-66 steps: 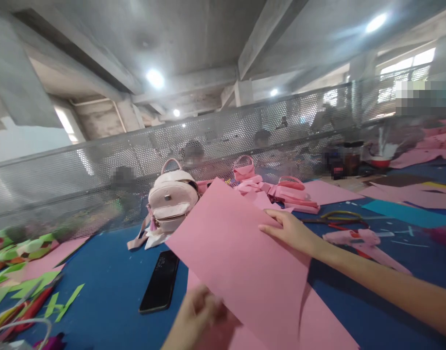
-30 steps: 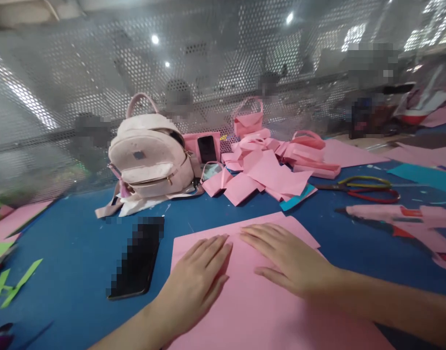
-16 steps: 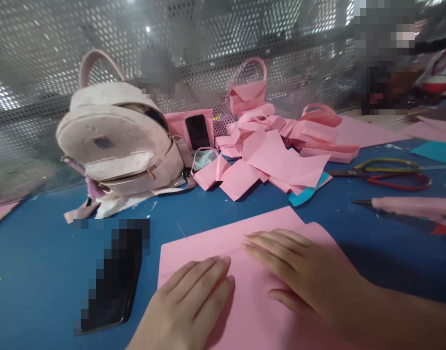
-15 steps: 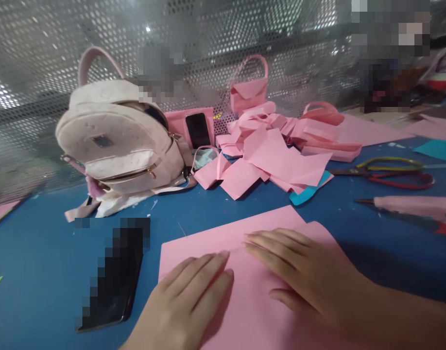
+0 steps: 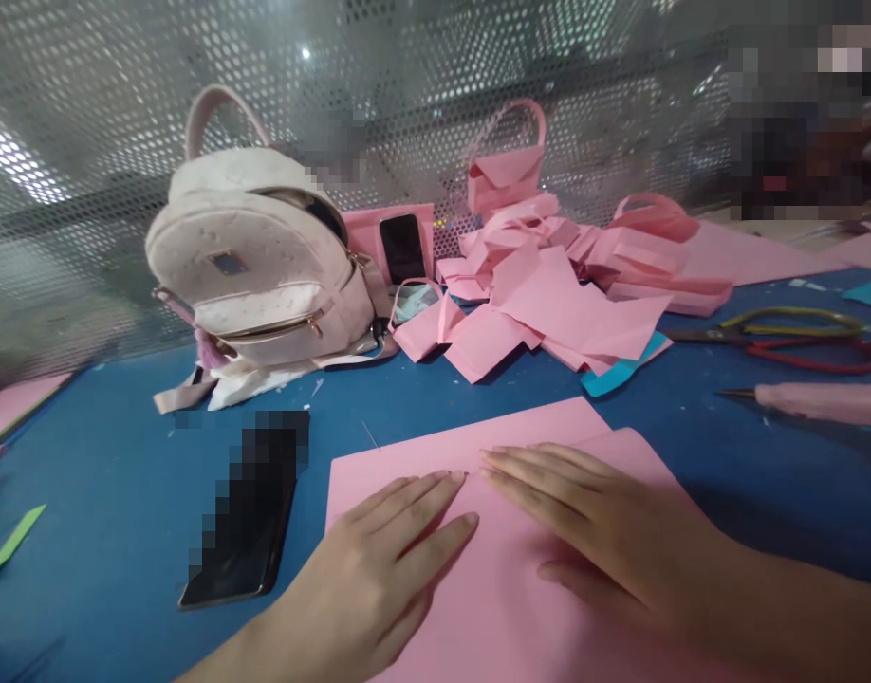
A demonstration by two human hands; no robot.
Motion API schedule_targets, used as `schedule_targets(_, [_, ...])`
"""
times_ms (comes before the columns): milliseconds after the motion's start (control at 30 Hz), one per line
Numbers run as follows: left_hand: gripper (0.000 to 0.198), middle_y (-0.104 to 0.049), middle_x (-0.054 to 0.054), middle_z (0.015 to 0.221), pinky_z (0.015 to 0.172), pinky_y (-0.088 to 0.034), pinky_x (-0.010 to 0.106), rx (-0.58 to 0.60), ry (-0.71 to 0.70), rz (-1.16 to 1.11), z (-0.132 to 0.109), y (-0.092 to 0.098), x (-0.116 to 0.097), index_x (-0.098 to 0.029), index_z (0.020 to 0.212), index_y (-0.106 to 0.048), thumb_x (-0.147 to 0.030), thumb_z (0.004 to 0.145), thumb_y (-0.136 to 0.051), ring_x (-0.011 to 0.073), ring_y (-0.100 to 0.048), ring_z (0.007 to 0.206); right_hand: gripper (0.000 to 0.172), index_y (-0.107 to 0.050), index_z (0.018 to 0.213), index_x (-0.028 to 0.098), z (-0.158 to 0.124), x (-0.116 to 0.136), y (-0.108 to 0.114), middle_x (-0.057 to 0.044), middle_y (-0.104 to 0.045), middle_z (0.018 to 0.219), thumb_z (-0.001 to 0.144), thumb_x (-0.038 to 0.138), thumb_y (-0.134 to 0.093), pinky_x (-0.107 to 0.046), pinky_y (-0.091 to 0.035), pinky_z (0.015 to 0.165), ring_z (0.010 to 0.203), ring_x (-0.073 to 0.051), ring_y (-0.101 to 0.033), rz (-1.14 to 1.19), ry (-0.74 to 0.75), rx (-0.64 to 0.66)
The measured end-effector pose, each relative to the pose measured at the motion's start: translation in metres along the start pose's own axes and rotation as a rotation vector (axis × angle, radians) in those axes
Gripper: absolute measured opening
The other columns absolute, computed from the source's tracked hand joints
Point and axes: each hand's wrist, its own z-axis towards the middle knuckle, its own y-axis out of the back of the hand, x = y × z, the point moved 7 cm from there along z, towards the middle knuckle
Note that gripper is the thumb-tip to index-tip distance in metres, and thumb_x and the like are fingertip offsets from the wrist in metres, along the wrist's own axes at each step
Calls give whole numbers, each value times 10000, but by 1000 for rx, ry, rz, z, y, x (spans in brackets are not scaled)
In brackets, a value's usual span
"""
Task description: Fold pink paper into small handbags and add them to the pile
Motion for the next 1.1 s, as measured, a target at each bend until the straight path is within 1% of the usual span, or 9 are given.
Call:
schedule_targets(100, [527, -337, 123, 1540, 1100, -410, 443, 7, 28, -46, 0, -2, 3, -161, 1412, -430, -96, 889, -415, 248, -339, 1407, 663, -220, 1525, 220, 1, -3, -1, -84, -359, 1529, 938, 347, -501, -464, -347, 1130, 1385, -258, -357, 37, -17, 6])
schedule_targets(267, [518, -386, 125, 1516, 1102, -410, 441, -38, 36, -105, 1, 1, 4, -158, 1388, -461, -63, 880, -419, 245, -384, 1383, 651, -267, 1510, 246, 3, -4, 0, -92, -398, 1508, 927, 377, -528, -493, -362, 1111, 1366, -280, -384, 104, -27, -13])
schedule_targets(367, [467, -461, 121, 1468, 1088, -431, 424, -92, 46, -173, 1, 5, 5, -177, 1360, -499, -69, 910, -430, 235, -436, 1350, 636, -308, 1496, 242, 4, -2, 4, -99, -418, 1494, 924, 397, -540, -500, -366, 1104, 1356, -292, -397, 115, -25, -39])
schedule_targets(467, [389, -560, 98, 1386, 1055, -470, 362, -176, 90, -303, 0, 10, 12, -205, 1292, -568, -91, 945, -434, 200, -515, 1286, 628, -312, 1496, 243, 4, 1, 7, -91, -423, 1492, 929, 393, -536, -488, -361, 1112, 1356, -287, -400, 104, -8, -48])
schedule_targets(567, [366, -607, 80, 1335, 1030, -487, 316, -235, 135, -385, -3, 12, 18, -214, 1254, -599, -90, 954, -432, 172, -557, 1240, 620, -312, 1496, 240, 3, 2, 7, -80, -413, 1499, 934, 392, -526, -486, -370, 1110, 1359, -281, -398, 67, 9, -35])
schedule_targets(733, [384, -604, 98, 1335, 1032, -483, 342, -233, 109, -328, -4, 11, 15, -194, 1294, -565, -77, 947, -446, 179, -555, 1237, 591, -352, 1478, 241, 3, -1, 5, -74, -421, 1495, 934, 390, -531, -490, -390, 1098, 1351, -278, -410, 20, 16, -42])
schedule_targets(933, [325, -629, 139, 1286, 964, -525, 371, -282, 23, -170, -5, 15, 5, -145, 1221, -603, -81, 915, -512, 224, -587, 1192, 548, -386, 1460, 251, 3, 1, 8, -65, -478, 1456, 937, 321, -532, -466, -405, 1092, 1323, -260, -451, 5, 39, -88])
schedule_targets(1033, [341, -612, 133, 1313, 982, -512, 382, -267, 13, -149, -5, 14, 4, -151, 1244, -587, -84, 918, -515, 228, -565, 1219, 539, -387, 1459, 254, 2, 2, 10, -68, -491, 1445, 941, 314, -523, -473, -414, 1081, 1312, -265, -464, -6, 40, -102])
schedule_targets(1100, [355, -566, 130, 1372, 1024, -483, 384, -238, -2, -155, -5, 12, 2, -153, 1271, -567, -91, 927, -504, 221, -522, 1269, 539, -384, 1460, 252, 2, 3, 10, -71, -491, 1445, 942, 320, -519, -479, -418, 1074, 1310, -270, -464, -10, 39, -106])
